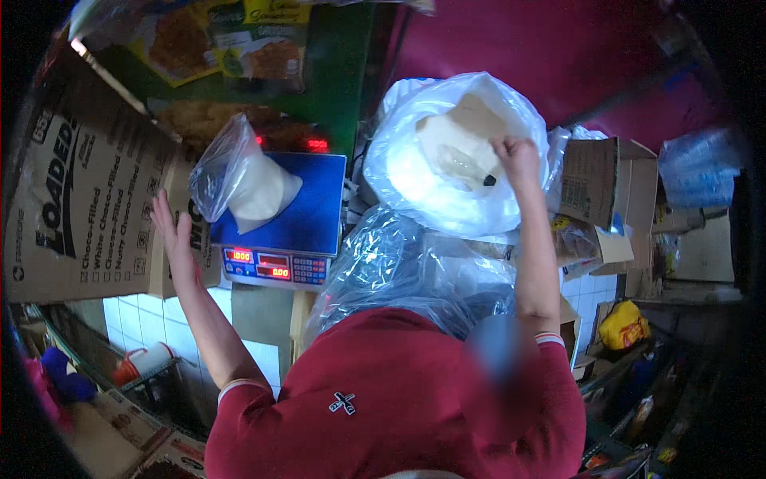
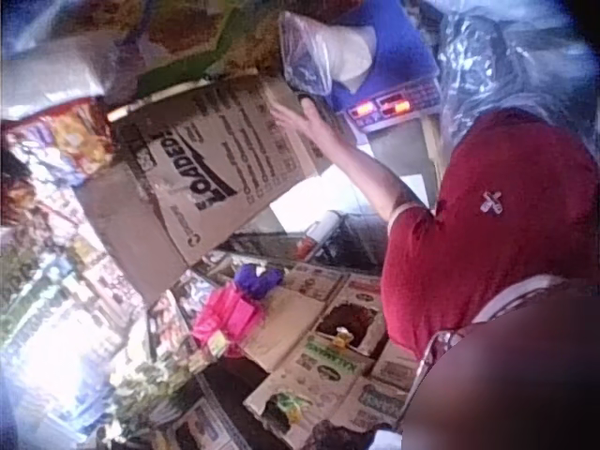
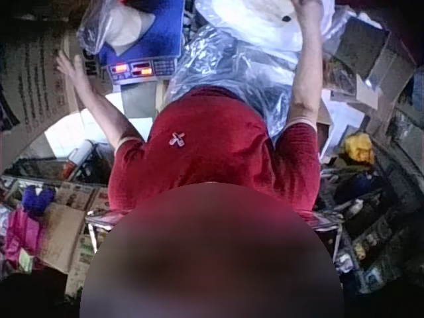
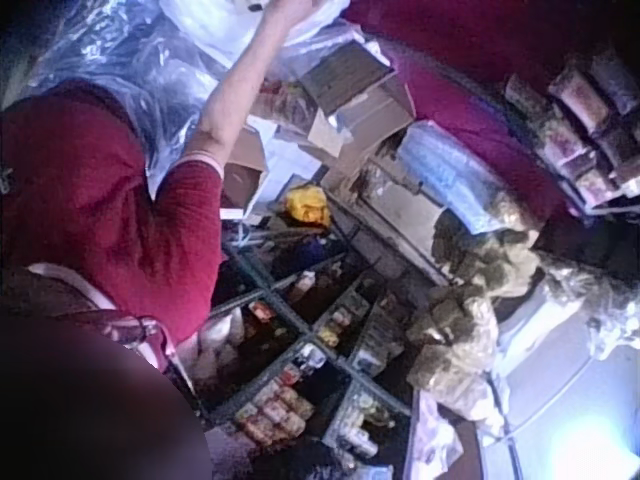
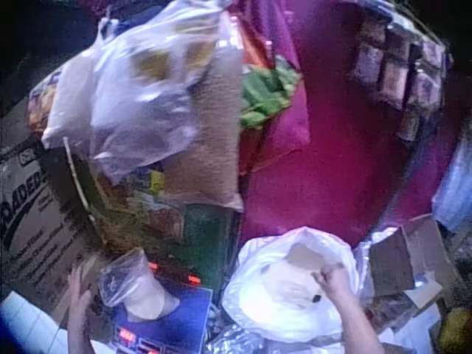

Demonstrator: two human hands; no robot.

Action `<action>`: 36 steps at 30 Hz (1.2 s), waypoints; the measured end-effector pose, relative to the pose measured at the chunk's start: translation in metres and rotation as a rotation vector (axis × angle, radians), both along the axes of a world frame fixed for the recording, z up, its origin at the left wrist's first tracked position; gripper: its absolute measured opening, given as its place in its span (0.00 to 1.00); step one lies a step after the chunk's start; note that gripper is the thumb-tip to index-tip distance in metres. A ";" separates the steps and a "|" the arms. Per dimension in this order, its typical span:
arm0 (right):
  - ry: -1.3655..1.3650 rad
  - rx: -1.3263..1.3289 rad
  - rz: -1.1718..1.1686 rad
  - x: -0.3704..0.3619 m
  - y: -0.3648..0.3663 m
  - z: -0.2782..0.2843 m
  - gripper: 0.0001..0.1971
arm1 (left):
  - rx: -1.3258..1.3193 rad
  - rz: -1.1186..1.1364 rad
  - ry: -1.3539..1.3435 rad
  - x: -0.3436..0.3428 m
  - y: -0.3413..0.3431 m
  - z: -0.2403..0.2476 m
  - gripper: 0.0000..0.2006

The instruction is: Bagging and weighing white powder from a large sack into smaller plastic bags.

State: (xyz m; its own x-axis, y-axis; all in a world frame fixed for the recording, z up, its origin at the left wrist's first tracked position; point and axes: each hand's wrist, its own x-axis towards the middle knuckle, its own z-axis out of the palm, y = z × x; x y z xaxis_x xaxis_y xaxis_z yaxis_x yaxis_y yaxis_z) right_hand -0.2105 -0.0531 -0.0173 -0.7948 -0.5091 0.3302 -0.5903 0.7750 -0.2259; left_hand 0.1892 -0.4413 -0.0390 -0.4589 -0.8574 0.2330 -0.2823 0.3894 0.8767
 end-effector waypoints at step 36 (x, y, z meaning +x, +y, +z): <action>-0.477 0.245 -0.148 -0.046 -0.009 -0.045 0.23 | 0.187 -0.050 0.082 -0.038 0.023 0.009 0.32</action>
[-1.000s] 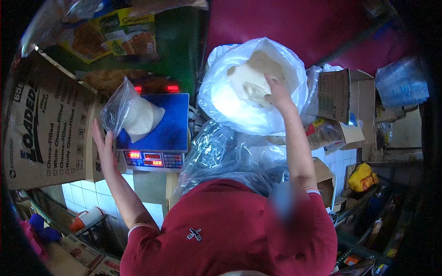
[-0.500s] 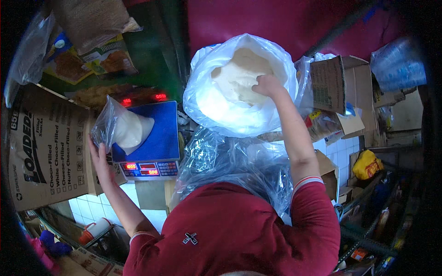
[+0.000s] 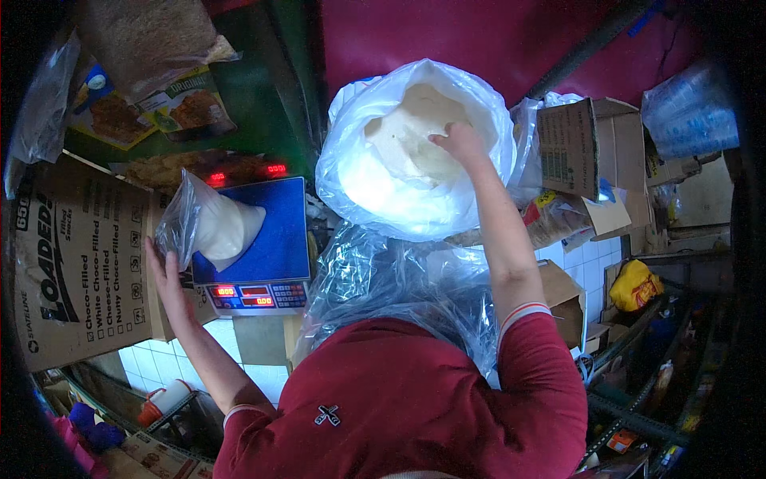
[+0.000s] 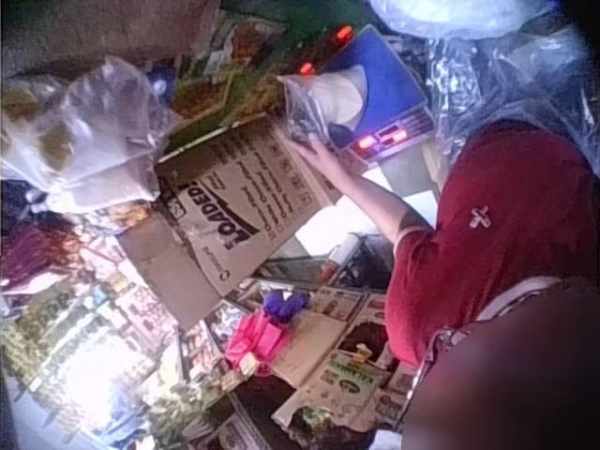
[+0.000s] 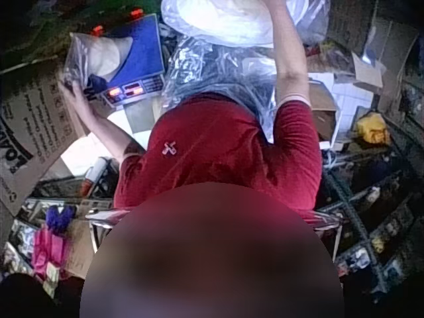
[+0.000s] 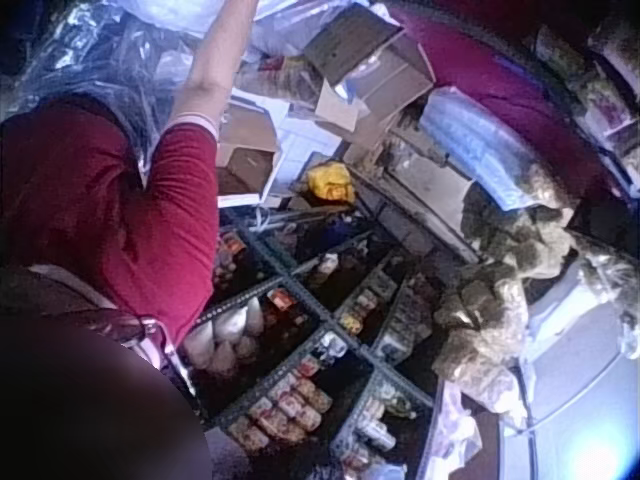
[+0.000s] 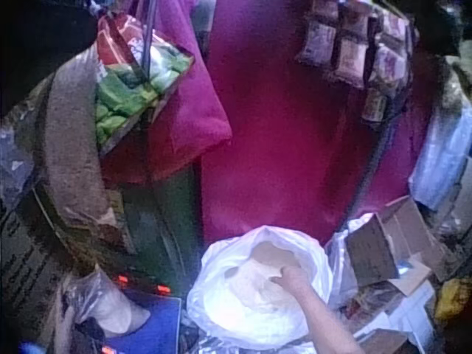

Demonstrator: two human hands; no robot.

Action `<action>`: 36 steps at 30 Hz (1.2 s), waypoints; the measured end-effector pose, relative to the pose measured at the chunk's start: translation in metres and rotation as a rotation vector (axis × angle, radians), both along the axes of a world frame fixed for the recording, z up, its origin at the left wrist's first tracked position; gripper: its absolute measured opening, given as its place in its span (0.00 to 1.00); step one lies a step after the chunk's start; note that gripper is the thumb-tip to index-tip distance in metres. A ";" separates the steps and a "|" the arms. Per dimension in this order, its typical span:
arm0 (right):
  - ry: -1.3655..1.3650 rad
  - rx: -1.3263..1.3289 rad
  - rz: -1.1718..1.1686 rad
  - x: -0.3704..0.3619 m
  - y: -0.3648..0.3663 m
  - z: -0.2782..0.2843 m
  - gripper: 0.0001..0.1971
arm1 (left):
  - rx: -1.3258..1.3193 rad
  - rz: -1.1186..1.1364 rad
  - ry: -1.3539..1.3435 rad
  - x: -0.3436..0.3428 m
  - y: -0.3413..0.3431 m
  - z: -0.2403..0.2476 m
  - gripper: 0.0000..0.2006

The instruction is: Bagging and weighing white powder from a large sack into smaller plastic bags.

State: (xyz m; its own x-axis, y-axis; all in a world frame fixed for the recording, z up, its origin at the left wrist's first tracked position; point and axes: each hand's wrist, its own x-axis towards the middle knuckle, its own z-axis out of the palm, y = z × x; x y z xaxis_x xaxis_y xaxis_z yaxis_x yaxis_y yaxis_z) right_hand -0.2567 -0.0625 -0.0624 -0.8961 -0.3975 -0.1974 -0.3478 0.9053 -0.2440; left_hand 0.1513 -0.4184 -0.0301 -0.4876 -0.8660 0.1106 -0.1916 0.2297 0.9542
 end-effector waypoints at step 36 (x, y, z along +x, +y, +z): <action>0.234 0.012 -0.015 -0.008 -0.074 -0.096 0.08 | 0.026 0.033 0.065 0.010 -0.013 -0.012 0.27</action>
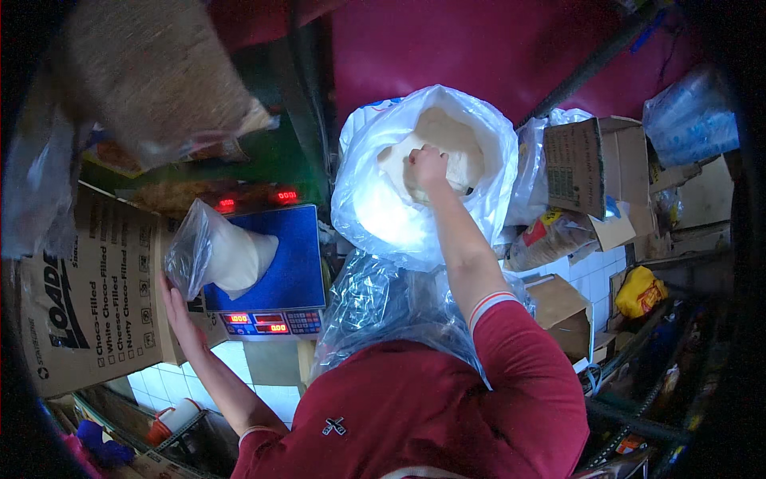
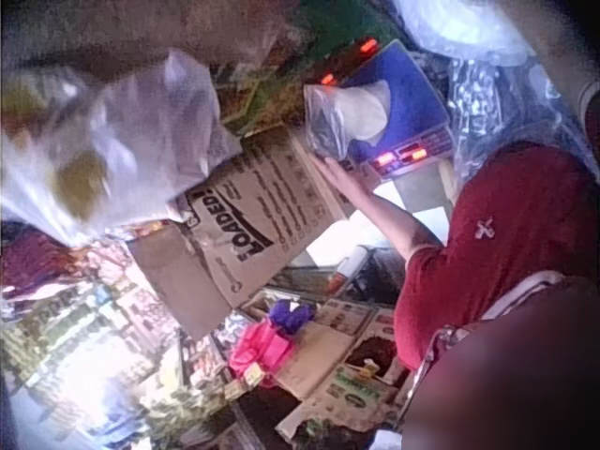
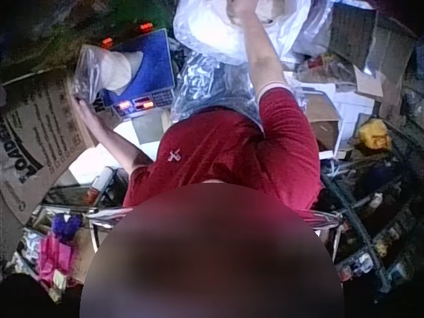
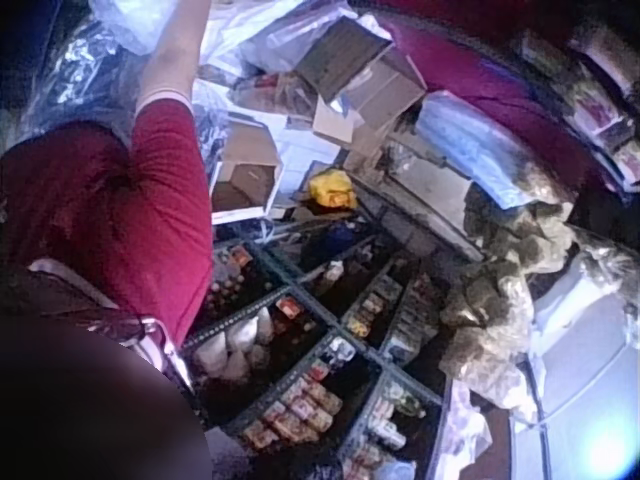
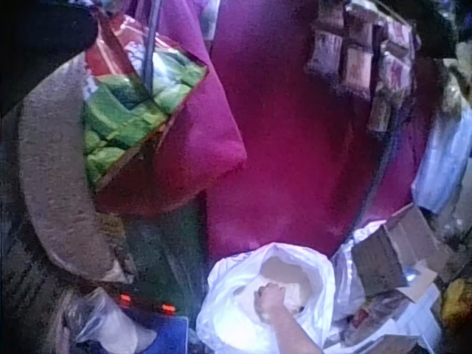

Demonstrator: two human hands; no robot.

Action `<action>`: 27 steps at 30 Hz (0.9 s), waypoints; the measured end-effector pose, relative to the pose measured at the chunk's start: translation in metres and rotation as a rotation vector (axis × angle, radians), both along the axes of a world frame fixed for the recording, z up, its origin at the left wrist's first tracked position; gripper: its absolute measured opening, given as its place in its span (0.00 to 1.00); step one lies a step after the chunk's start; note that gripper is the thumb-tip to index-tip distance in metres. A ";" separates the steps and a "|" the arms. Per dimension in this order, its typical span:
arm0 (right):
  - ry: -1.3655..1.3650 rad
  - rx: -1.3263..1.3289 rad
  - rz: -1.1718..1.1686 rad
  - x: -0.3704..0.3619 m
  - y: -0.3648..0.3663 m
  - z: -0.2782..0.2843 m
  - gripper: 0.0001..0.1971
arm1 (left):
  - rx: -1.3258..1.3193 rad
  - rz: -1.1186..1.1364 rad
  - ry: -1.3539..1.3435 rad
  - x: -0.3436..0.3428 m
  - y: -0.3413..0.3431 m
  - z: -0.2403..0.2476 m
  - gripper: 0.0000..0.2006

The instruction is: Bagging and weighing white powder from a large sack into smaller plastic bags.

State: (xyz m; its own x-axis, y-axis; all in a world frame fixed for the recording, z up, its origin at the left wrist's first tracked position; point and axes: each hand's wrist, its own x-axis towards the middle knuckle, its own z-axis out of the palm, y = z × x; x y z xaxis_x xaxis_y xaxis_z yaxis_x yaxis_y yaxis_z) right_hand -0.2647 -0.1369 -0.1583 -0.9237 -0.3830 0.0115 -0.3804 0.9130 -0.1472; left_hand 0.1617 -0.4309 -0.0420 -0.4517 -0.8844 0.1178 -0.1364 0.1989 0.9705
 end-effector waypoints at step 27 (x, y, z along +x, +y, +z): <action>0.024 -0.091 0.012 -0.008 -0.006 0.001 0.10 | 0.048 0.009 -0.078 -0.022 0.005 0.004 0.30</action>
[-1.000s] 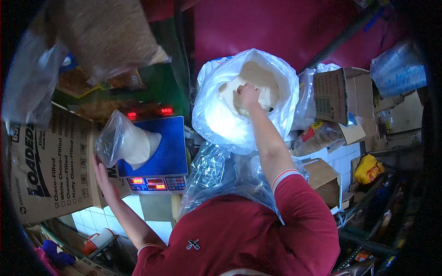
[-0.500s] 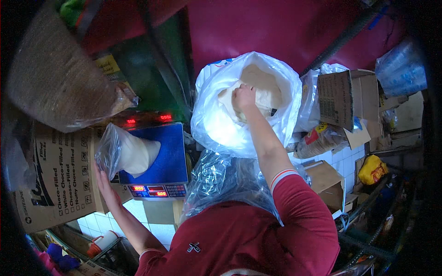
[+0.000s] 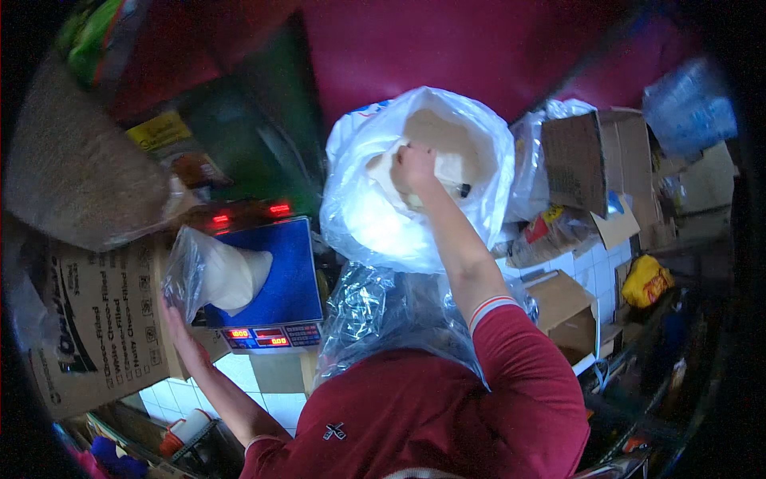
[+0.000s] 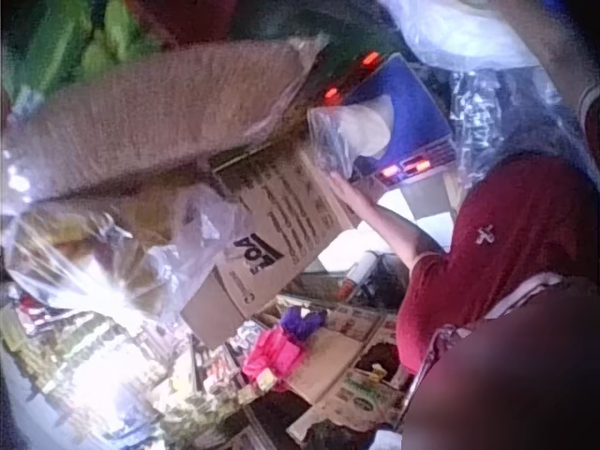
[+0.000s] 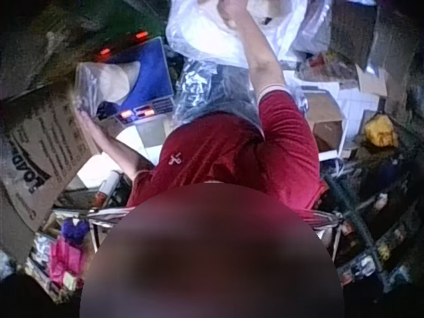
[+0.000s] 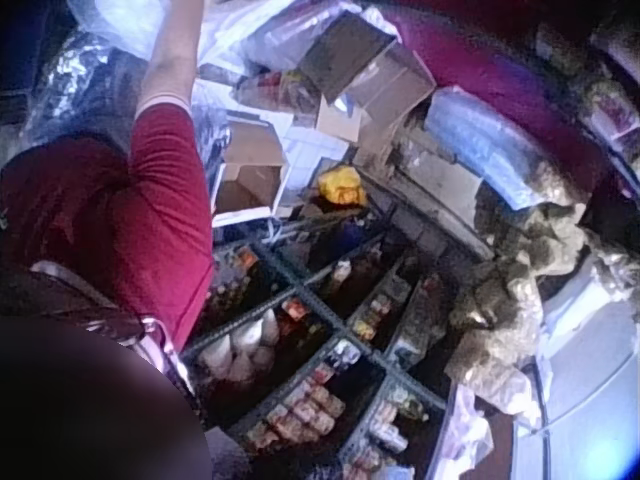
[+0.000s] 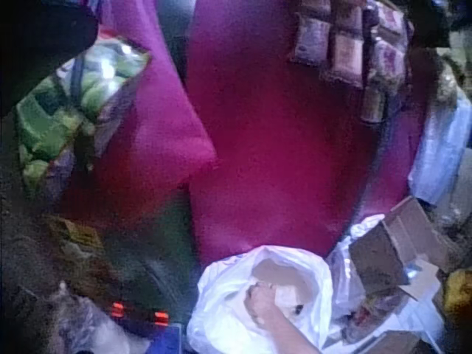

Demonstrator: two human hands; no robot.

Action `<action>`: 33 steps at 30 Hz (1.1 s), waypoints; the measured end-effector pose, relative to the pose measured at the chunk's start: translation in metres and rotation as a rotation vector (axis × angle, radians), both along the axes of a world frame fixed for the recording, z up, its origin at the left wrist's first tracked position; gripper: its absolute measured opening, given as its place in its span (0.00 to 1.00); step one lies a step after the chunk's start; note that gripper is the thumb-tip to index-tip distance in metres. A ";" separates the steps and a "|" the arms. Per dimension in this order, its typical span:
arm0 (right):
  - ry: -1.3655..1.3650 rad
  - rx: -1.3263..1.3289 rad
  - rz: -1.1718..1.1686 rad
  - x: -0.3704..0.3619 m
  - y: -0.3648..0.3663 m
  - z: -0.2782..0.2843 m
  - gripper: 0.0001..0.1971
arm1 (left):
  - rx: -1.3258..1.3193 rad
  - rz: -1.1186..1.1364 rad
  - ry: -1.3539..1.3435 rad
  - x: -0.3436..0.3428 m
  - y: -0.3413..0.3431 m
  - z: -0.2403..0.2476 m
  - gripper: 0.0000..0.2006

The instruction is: Bagging and weighing white powder from a large sack into smaller plastic bags.

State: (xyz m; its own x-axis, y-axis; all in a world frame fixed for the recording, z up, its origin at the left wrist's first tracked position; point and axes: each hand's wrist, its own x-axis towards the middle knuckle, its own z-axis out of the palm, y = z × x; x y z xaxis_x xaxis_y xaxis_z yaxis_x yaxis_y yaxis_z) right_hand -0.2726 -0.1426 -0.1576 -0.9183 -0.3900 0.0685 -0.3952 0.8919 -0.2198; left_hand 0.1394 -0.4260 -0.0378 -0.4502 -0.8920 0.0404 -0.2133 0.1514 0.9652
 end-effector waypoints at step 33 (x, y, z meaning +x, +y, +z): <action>-0.268 -0.787 -1.370 0.390 0.498 -0.079 0.09 | -0.075 -0.065 0.105 -0.024 0.020 0.018 0.36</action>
